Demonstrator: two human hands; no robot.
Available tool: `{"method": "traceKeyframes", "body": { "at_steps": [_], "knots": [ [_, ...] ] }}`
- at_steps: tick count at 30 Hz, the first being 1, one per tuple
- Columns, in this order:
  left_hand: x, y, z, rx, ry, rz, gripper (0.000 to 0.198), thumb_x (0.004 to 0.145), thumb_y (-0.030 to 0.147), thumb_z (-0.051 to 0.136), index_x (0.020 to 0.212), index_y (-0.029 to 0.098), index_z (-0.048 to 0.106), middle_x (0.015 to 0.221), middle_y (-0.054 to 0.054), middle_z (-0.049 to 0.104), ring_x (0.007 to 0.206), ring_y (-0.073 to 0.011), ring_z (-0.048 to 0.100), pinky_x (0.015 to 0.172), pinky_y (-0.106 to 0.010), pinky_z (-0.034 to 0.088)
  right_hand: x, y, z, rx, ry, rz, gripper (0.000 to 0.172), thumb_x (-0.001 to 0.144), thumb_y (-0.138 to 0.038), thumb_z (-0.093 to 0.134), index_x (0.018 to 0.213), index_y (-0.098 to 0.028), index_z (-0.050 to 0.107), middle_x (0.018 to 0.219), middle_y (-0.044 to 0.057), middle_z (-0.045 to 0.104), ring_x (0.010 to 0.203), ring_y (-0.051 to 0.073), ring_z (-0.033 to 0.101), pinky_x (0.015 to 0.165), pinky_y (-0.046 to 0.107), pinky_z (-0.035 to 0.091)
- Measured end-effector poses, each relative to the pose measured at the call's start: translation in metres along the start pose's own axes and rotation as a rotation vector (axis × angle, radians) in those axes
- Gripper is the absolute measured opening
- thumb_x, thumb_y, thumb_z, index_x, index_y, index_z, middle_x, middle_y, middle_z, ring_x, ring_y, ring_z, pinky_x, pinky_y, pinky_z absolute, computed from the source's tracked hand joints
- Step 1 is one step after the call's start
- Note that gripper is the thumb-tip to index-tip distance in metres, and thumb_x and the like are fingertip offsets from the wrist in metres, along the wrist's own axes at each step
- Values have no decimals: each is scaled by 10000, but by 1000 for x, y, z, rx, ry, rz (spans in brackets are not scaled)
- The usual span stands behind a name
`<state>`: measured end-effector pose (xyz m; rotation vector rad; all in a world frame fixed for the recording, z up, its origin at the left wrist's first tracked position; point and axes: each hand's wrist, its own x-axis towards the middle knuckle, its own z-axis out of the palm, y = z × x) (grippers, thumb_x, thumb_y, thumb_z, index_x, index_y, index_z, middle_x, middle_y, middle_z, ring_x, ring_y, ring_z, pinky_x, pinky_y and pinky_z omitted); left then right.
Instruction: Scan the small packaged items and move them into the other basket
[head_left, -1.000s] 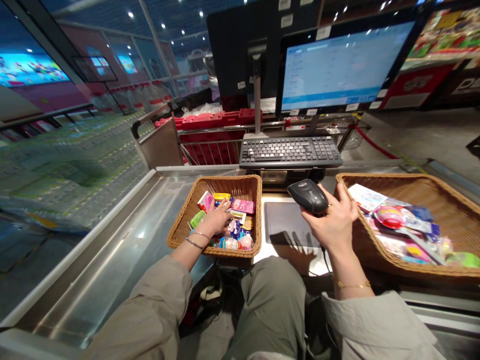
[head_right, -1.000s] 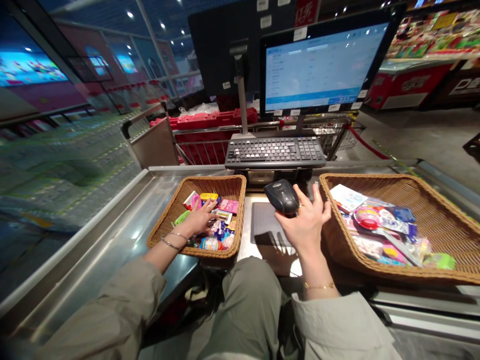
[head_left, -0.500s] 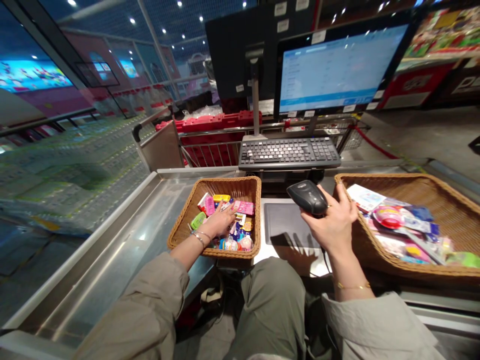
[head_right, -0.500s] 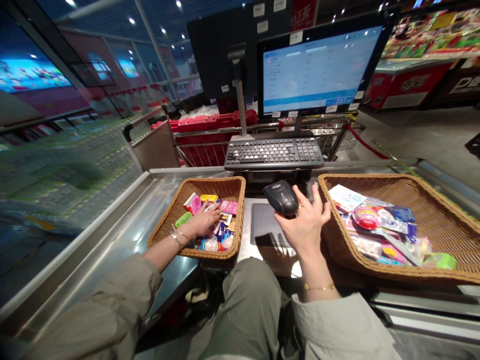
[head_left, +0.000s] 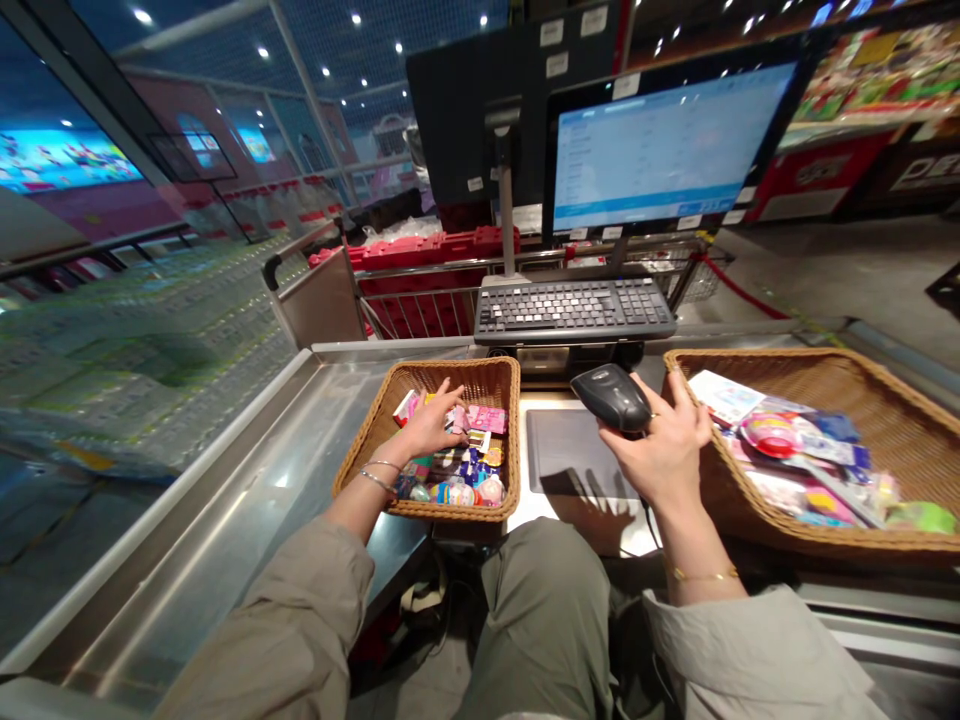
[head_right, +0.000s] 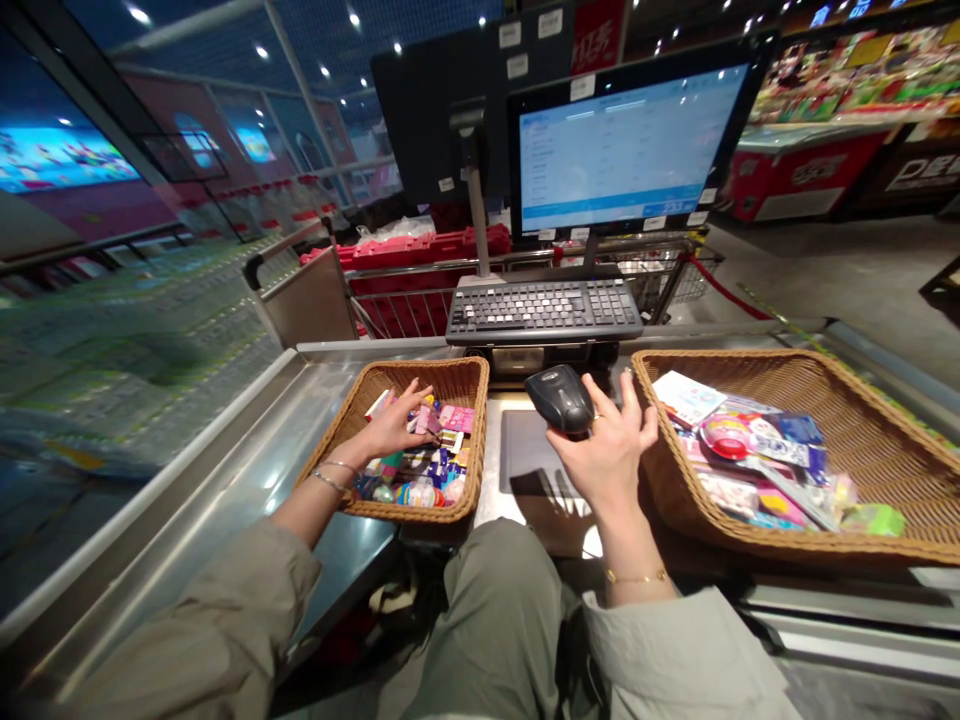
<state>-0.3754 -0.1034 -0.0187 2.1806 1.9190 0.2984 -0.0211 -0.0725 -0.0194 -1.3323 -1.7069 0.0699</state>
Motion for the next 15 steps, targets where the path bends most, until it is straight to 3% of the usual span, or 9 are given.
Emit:
{"method": "traceKeyframes", "body": {
  "at_steps": [8,13,15],
  "knots": [
    [-14,-25,-13,91,-11,-110,440,790,345,756,1196,213,653,1656,-153,364,1588,-367,137,1224,-715,55,0,-1,0,-6,-22,7,500,744,-481,651,1191,-262,694,1365,117,670,1494,389,358,1188,729,159],
    [-18,-35,-7,215,-52,-179,269,817,308,731,1073,226,724,1633,-150,408,1574,-413,176,1189,-779,37,0,-1,-1,3,-10,0,499,753,-485,638,1194,-256,690,1363,106,676,1501,386,350,1193,732,152],
    [-20,-36,-4,252,-91,-218,343,792,344,765,1110,223,716,1623,-160,424,1569,-430,181,1177,-794,42,0,0,-1,7,2,-11,502,761,-489,630,1198,-248,687,1362,110,677,1496,386,358,1187,739,161]
  ]
}}
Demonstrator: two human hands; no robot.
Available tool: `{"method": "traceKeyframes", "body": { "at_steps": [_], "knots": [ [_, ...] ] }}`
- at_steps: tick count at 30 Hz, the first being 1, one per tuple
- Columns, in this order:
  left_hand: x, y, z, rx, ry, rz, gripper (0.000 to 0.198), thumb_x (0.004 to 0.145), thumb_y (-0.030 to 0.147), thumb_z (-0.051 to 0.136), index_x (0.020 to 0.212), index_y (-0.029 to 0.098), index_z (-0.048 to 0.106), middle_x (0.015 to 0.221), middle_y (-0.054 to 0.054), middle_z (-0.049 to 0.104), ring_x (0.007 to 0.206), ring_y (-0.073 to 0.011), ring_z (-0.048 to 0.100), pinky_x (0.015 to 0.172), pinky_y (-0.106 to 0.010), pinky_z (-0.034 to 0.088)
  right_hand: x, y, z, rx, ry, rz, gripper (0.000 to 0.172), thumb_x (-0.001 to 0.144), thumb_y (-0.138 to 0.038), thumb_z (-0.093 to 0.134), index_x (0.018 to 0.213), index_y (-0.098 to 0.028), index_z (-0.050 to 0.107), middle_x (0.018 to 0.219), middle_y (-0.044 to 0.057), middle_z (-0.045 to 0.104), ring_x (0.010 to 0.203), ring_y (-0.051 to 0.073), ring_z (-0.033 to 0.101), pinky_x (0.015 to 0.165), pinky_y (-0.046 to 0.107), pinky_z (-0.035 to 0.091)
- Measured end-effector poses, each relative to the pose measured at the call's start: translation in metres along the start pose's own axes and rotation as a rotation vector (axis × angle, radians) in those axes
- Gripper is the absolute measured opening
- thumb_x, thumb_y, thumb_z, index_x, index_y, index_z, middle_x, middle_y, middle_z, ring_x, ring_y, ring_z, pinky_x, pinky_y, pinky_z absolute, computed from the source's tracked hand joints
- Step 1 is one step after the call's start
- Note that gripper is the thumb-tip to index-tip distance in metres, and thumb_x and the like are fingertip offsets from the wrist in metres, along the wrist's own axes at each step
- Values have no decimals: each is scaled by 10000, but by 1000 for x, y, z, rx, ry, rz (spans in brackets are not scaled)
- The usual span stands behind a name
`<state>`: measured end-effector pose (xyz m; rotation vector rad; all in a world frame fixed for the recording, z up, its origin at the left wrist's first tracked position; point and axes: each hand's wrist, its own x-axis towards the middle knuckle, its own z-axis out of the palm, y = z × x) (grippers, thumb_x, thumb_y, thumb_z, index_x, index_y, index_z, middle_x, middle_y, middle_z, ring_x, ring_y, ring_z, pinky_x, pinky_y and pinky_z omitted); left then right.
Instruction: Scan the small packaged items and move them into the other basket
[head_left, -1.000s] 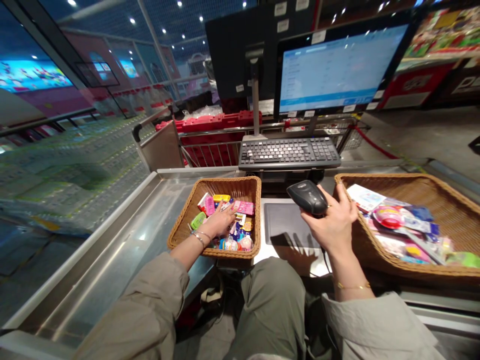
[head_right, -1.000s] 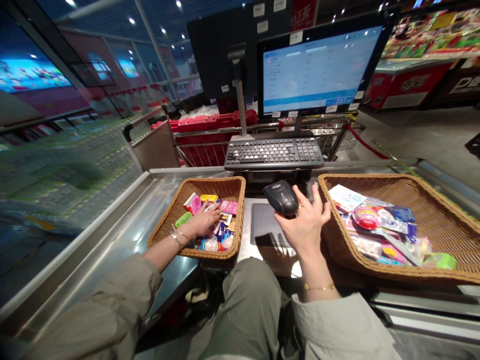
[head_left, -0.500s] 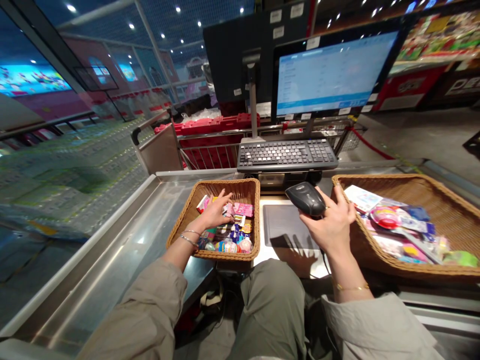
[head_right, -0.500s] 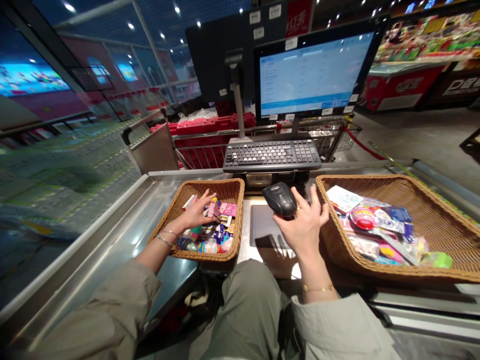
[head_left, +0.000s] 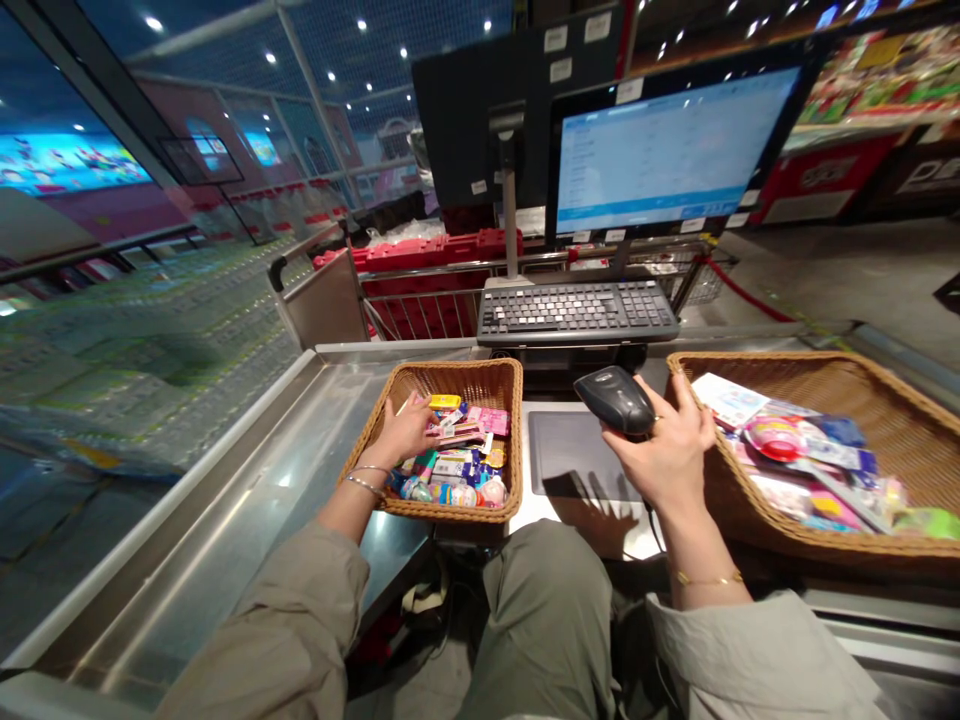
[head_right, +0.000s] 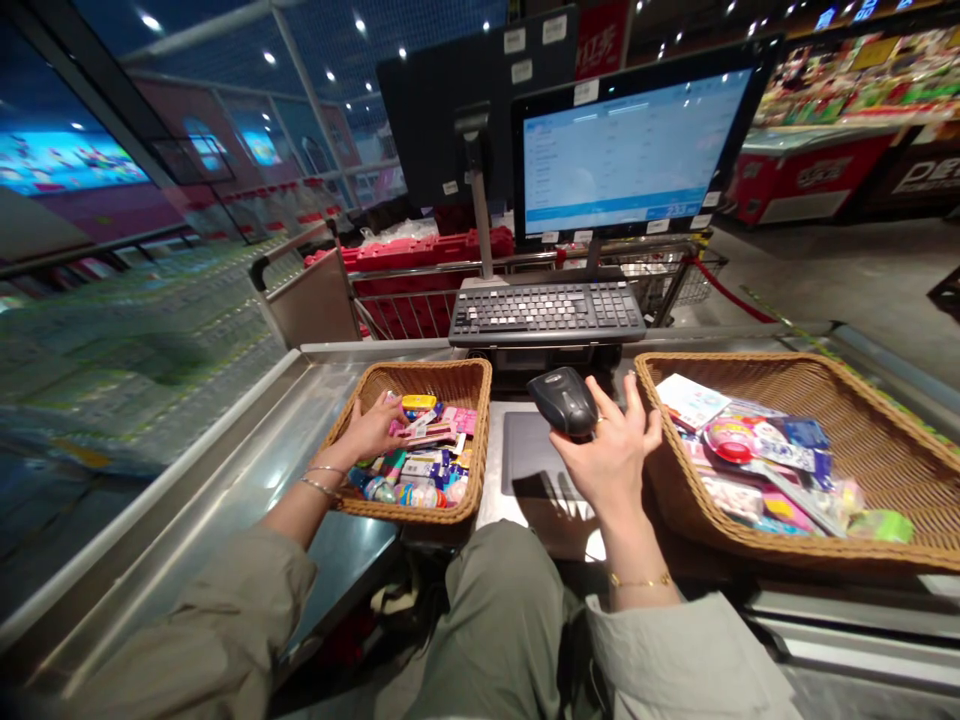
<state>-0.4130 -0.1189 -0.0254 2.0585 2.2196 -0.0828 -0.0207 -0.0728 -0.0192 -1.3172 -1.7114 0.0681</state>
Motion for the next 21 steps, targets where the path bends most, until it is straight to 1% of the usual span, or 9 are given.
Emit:
{"method": "traceKeyframes", "body": {
  "at_steps": [3,5,9,13,18,21],
  "knots": [
    [0,1,4,38,-52,-31,598,741,445,820,1272,236,646,1627,-180,410,1567,-429,192,1163,-802,60,0,1,1,-1,12,-16,501,770,-494,617,1197,-243,688,1346,113,686,1492,381,364,1184,739,172],
    [2,2,7,70,-75,-26,658,746,494,815,1325,250,621,1633,-185,398,1570,-419,191,1164,-796,44,-1,0,1,-3,14,-16,503,774,-505,612,1195,-242,690,1338,112,690,1492,378,364,1188,734,173],
    [10,0,15,117,-110,-14,608,819,554,737,1329,238,640,1635,-194,388,1567,-428,190,1161,-796,35,-1,-1,1,1,14,-8,500,770,-518,615,1177,-239,695,1335,114,692,1488,380,375,1195,725,166],
    [17,-5,24,126,-112,-5,518,890,574,639,1286,243,673,1626,-185,403,1564,-419,208,1172,-780,31,0,-1,1,-12,17,-7,494,772,-533,607,1157,-237,699,1338,122,688,1475,379,397,1196,709,175],
    [22,-8,33,135,-137,10,419,899,535,645,1193,248,725,1618,-160,422,1550,-409,249,1192,-753,8,-1,1,3,-22,12,-2,527,781,-550,590,1194,-237,687,1329,126,692,1480,379,385,1189,708,167],
    [25,-8,37,141,-135,3,354,905,504,645,1127,248,749,1588,-146,464,1544,-404,265,1190,-756,-9,-1,2,3,-21,9,-5,517,788,-552,589,1185,-238,691,1338,134,684,1476,385,388,1184,712,169]
  ]
}}
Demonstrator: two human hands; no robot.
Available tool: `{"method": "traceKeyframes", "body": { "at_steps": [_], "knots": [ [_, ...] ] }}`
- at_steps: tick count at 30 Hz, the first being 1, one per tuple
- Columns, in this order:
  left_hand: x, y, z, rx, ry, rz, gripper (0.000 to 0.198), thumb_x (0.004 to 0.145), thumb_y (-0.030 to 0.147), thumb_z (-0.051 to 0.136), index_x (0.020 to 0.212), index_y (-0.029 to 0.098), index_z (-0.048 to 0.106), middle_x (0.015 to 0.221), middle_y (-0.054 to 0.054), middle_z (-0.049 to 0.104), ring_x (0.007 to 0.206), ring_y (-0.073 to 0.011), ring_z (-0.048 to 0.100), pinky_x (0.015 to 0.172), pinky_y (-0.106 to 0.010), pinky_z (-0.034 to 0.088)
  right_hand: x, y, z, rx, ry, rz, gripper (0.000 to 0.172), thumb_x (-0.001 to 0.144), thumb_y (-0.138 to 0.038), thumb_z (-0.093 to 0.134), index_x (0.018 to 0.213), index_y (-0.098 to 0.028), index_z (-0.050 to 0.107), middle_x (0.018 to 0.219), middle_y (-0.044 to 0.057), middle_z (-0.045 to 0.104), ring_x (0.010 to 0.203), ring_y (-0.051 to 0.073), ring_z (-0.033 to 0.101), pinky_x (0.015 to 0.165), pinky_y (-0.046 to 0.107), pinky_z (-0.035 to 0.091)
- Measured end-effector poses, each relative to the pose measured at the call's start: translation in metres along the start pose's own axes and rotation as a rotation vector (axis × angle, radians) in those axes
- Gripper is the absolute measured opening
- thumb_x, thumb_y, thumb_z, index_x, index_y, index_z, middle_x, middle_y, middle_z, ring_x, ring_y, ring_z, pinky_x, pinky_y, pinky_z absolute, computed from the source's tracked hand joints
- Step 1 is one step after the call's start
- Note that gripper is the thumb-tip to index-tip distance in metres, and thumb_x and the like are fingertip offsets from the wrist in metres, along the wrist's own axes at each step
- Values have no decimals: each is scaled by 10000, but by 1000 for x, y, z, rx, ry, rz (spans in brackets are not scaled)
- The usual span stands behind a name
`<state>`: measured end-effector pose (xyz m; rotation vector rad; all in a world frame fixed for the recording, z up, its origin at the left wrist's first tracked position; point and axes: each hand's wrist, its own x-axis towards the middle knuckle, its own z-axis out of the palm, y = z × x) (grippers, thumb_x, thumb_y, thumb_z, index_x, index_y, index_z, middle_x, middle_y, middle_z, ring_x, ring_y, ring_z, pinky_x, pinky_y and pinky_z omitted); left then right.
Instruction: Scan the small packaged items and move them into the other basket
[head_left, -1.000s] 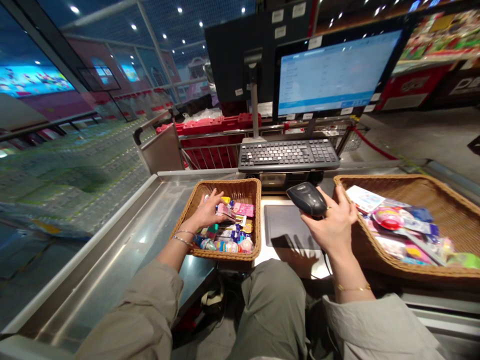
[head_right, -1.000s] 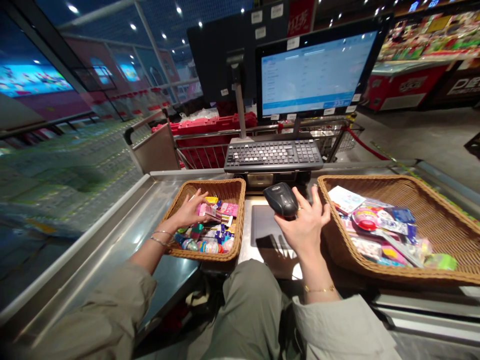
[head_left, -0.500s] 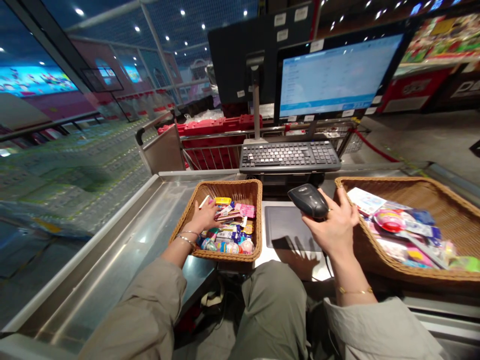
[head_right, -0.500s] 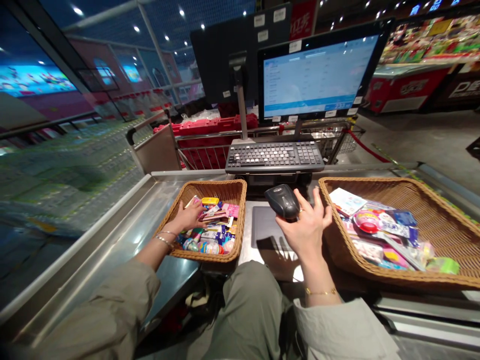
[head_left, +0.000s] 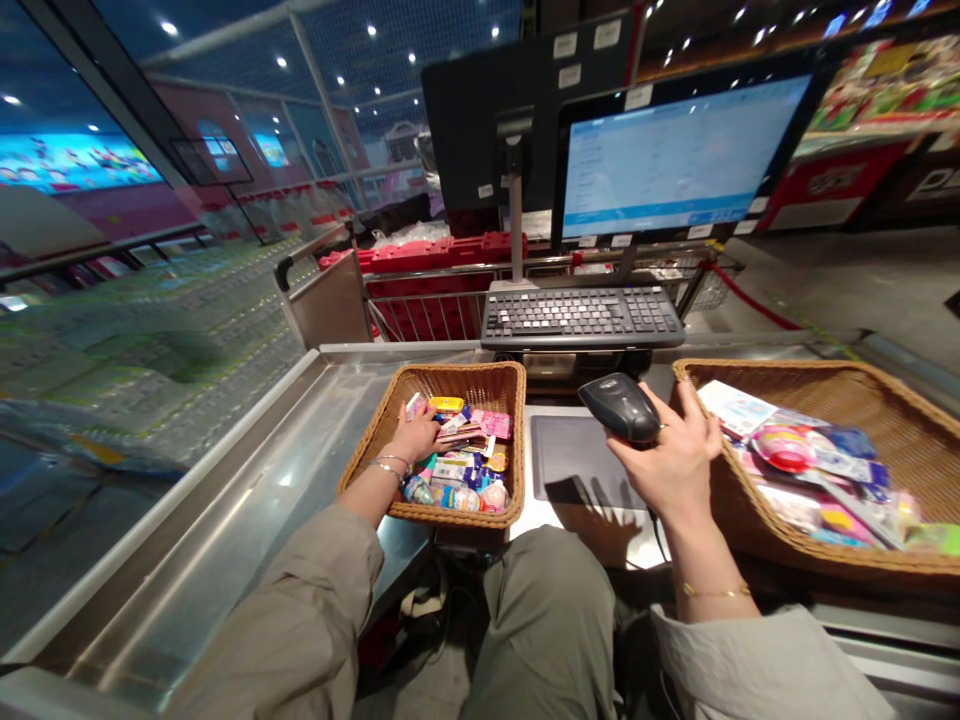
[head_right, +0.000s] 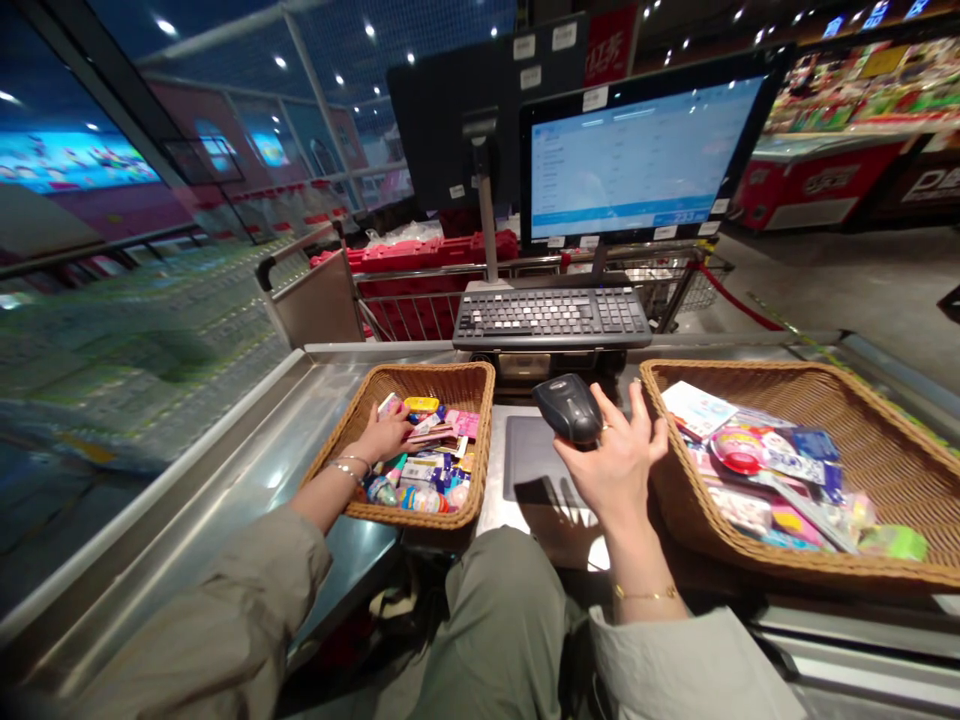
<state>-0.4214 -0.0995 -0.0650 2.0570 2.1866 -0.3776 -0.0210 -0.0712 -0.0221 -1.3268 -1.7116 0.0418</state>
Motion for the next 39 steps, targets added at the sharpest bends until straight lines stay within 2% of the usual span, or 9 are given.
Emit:
{"method": "traceKeyframes", "body": {
  "at_steps": [5,10,18,23,25,27,30,35,39],
  "knots": [
    [2,-1,1,0,29,-25,266,863,462,714,975,223,744,1475,-140,577,1519,-380,330,1187,-760,-28,-1,1,-1,4,7,-14,495,797,-551,589,1162,-236,701,1337,138,685,1477,393,384,1181,715,173],
    [-1,-1,-1,-22,62,-58,318,791,477,792,961,220,715,1322,-127,678,1520,-383,328,1171,-779,-49,-2,5,1,4,32,-33,500,814,-541,585,1191,-230,695,1329,137,691,1476,391,390,1178,714,181],
    [-5,-3,-2,-53,59,-72,312,868,531,688,921,228,740,1470,-128,588,1553,-414,240,1104,-844,-89,-3,9,1,3,45,-47,499,809,-518,616,1206,-226,691,1332,141,688,1466,398,405,1170,724,205],
    [-6,-3,-4,-66,85,-76,322,802,527,758,878,218,711,1345,-135,668,1521,-432,303,1118,-846,-43,-2,8,-1,2,46,-51,499,813,-523,608,1199,-217,690,1339,141,684,1463,395,411,1170,722,217],
    [-6,0,-5,-59,119,-83,382,772,548,782,942,216,700,1315,-160,683,1480,-428,380,1140,-820,-56,-2,7,-1,2,38,-46,487,809,-523,609,1177,-217,696,1338,142,685,1466,397,408,1166,727,218],
    [-8,4,-7,-45,153,-88,423,785,543,774,1032,212,686,1253,-166,714,1360,-401,535,1163,-784,-88,-2,7,-1,2,30,-38,475,803,-520,611,1162,-221,700,1338,138,687,1473,396,398,1166,734,210],
    [-11,10,-13,-19,226,-41,377,834,466,750,1116,224,689,1160,-128,763,1187,-360,673,1182,-749,-117,-2,7,0,4,26,-32,476,800,-515,611,1171,-228,696,1334,124,692,1485,385,381,1177,726,193],
    [-18,17,-26,31,427,76,237,846,310,733,1079,261,730,1159,-107,778,1379,-373,547,1201,-727,-125,-3,8,2,-11,33,-27,494,799,-521,588,1179,-224,694,1325,128,694,1478,378,387,1186,709,189],
    [-22,20,-37,22,568,79,295,894,267,655,1185,265,706,1285,-112,738,1434,-374,488,1165,-763,-171,-3,9,4,-22,51,-59,458,803,-504,578,1143,-223,701,1302,121,706,1465,391,396,1168,731,197]
  ]
}}
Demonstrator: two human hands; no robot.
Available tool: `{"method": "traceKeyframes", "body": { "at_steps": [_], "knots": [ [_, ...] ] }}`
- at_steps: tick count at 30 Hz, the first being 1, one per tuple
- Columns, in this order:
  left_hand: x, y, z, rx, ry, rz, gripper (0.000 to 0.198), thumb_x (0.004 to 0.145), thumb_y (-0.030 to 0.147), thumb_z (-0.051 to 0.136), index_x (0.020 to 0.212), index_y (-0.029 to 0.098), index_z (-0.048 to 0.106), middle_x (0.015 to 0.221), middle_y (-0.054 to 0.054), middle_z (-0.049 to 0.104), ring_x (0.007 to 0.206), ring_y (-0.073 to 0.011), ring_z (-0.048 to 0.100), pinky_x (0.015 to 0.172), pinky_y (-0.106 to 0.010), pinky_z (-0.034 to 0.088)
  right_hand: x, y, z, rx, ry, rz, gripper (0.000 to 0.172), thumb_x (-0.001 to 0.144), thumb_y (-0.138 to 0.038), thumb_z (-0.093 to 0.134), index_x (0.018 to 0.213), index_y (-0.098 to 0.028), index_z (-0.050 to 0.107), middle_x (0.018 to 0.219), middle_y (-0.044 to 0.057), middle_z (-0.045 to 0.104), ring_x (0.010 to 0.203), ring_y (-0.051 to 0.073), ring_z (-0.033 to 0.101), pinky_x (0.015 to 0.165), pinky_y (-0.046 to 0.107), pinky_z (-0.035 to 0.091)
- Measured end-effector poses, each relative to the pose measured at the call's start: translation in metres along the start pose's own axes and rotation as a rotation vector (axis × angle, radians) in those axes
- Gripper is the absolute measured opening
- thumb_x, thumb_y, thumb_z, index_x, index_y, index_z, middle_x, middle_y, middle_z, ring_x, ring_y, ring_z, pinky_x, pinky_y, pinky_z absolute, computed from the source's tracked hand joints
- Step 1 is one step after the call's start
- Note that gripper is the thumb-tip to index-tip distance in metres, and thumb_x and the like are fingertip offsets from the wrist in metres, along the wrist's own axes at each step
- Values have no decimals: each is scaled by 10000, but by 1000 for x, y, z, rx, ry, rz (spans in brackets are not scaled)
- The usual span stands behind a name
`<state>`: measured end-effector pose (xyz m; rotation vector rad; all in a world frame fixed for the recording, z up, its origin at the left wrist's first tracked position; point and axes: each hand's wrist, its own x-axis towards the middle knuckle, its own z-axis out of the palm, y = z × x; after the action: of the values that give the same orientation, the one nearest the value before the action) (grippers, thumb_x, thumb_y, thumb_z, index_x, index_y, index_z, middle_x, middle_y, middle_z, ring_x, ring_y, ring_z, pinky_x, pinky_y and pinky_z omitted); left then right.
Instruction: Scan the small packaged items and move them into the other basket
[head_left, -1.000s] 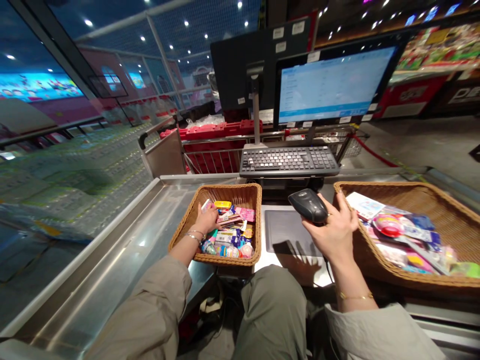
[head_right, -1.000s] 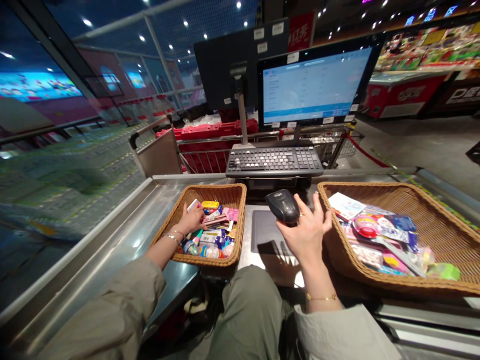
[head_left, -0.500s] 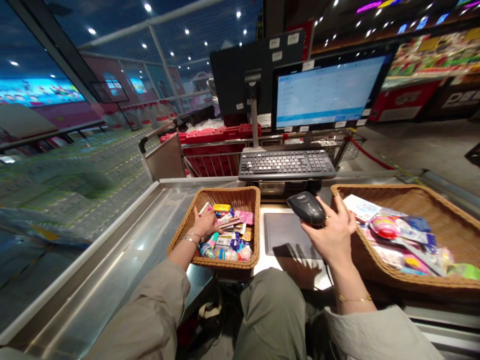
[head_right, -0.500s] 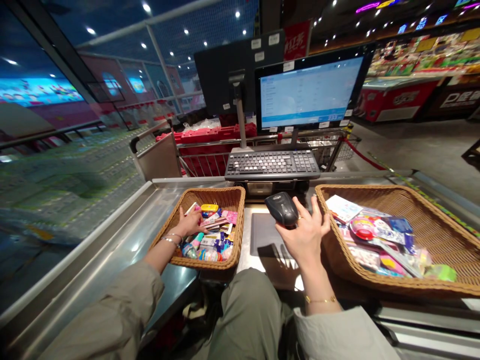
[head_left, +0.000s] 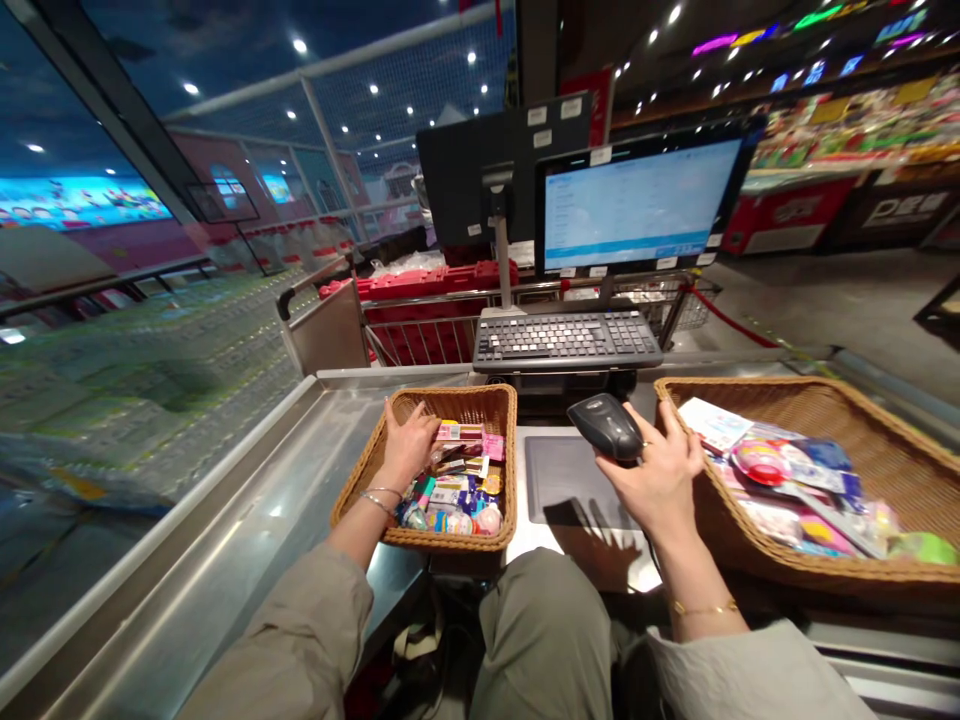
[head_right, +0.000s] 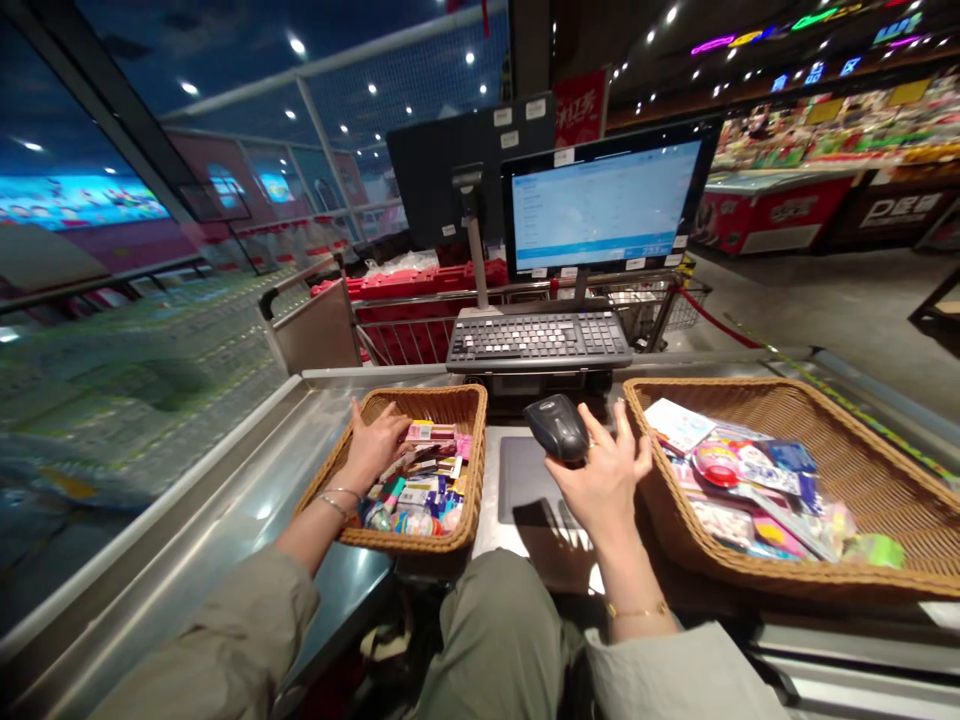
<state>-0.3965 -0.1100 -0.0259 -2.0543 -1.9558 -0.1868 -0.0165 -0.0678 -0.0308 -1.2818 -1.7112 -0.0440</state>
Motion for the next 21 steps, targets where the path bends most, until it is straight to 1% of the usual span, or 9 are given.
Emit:
{"method": "traceKeyframes", "body": {
  "at_steps": [3,6,8,10,14,21],
  "knots": [
    [4,5,-11,-8,68,-31,358,928,273,606,1278,268,680,1413,-118,662,1481,-383,421,1154,-762,-206,0,0,0,-4,18,-19,418,799,-484,591,1107,-227,710,1291,117,714,1457,394,411,1167,729,205],
    [9,13,-24,1,85,-81,401,945,275,581,1340,280,654,1506,-101,581,1525,-381,341,1154,-745,-236,0,-1,-1,10,17,-45,378,795,-463,613,1083,-239,712,1305,109,711,1470,400,399,1170,734,193],
    [13,19,-32,3,87,-117,421,949,284,586,1367,295,637,1531,-85,554,1544,-372,302,1153,-738,-250,0,-2,-1,15,16,-54,347,794,-454,620,1053,-244,713,1313,108,707,1470,403,399,1170,738,181],
    [17,25,-38,-5,99,-141,429,953,306,596,1381,307,625,1522,-77,564,1549,-368,294,1147,-738,-261,0,-3,-1,16,16,-53,310,790,-450,622,1005,-246,714,1310,111,707,1463,402,407,1168,737,177],
    [24,37,-45,-36,152,-145,421,959,349,618,1376,296,628,1440,-84,644,1532,-367,332,1139,-735,-275,0,-4,-1,18,19,-58,273,784,-431,624,962,-244,711,1305,109,709,1470,394,393,1167,734,172],
    [36,66,-46,-106,224,-95,446,940,377,657,1378,298,631,1372,-82,695,1517,-368,362,1158,-732,-252,0,-4,-1,10,30,-109,204,761,-367,646,898,-227,704,1332,98,699,1476,411,382,1162,743,174]
  ]
}}
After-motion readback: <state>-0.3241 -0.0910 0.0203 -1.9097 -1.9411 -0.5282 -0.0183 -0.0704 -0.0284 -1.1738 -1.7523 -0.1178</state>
